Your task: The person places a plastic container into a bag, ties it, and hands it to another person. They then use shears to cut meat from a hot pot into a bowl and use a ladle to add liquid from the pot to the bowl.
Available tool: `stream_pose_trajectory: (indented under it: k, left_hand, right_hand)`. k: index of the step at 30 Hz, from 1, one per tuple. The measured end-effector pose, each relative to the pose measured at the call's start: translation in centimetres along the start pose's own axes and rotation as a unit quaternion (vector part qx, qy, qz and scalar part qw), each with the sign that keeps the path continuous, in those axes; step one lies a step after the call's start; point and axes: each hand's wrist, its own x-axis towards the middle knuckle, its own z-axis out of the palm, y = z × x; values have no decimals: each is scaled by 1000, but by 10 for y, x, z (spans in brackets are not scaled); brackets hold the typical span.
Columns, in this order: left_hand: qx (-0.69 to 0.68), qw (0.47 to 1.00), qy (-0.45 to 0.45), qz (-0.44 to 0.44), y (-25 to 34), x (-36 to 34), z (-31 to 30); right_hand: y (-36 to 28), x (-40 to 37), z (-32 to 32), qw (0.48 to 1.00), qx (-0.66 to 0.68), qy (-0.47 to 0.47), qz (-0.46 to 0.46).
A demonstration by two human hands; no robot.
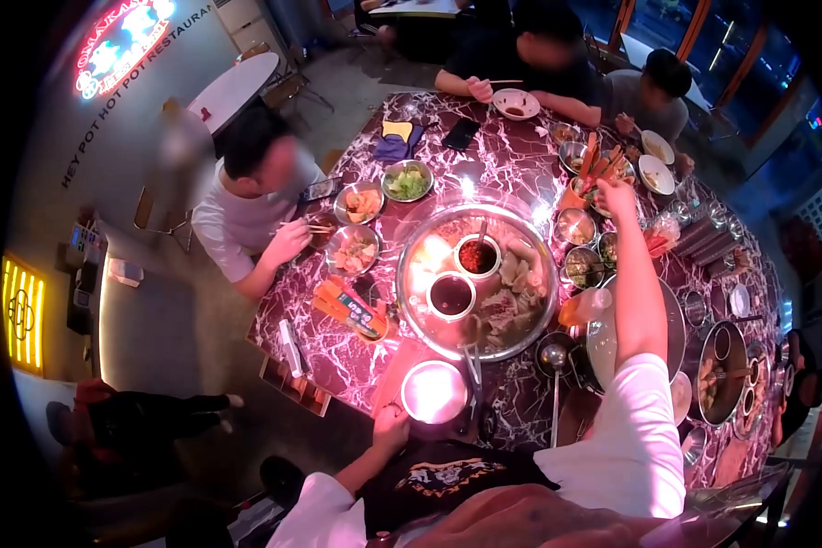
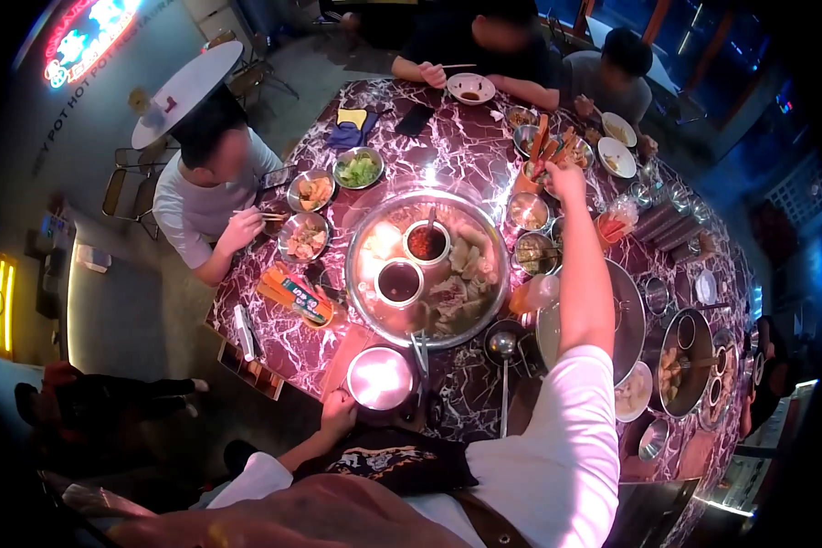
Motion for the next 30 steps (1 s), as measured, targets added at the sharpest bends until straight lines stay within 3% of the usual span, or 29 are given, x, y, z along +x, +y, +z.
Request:
stream_pose_trajectory:
  k: [1,2,4,7,8,10,12,14,15,17,19,21,24,25,28,30]
  left_hand:
    - [16,998,-56,-10,-2,-1,-2]
    - [11,998,-53,-8,-2,2,-5]
    - [2,995,-43,94,-8,4,-10]
    - [154,949,-240,134,-42,5,13]
    - [190,939,-257,127,-27,17,-9]
    - [138,936,-284,159,-32,21,-13]
    - [116,929,-262,236,-39,23,-14]
    - [104,917,-262,284,-41,28,-17]
    - [92,913,-261,300,-40,31,-23]
    - [90,908,-242,329,-42,37,-22]
    - [86,898,-235,361,-51,43,-19]
    - [58,894,-197,399,-58,48,-13]
    - [108,903,-228,347,-64,45,-8]
    - [66,926,-173,328,-63,41,-8]
    - [3,926,-162,341,-64,38,-18]
    - [-48,939,-133,313,-56,22,-41]
  right_hand:
    - [0,-23,-6,1000,-11,-22,-18]
    - [-2,-46,-13,998,-24,-43,-33]
    - [-12,-137,-15,999,19,-25,-38]
    - [-30,-297,5,999,47,-4,9]
    - [3,-337,10,989,139,-27,32]
    - [16,-441,28,989,131,3,74]
    - [71,-526,47,983,160,-20,85]
    - [122,-603,72,980,147,28,131]
    - [144,-640,81,978,174,31,109]
    - [171,-704,97,965,154,40,208]
    - [175,-745,111,958,116,41,259]
    - [185,-766,119,964,77,36,251]
    - [200,-773,131,976,27,28,216]
    - [204,-770,134,979,8,27,201]
    - [200,-760,140,984,-101,12,145]
    - [200,-750,145,983,-100,0,152]
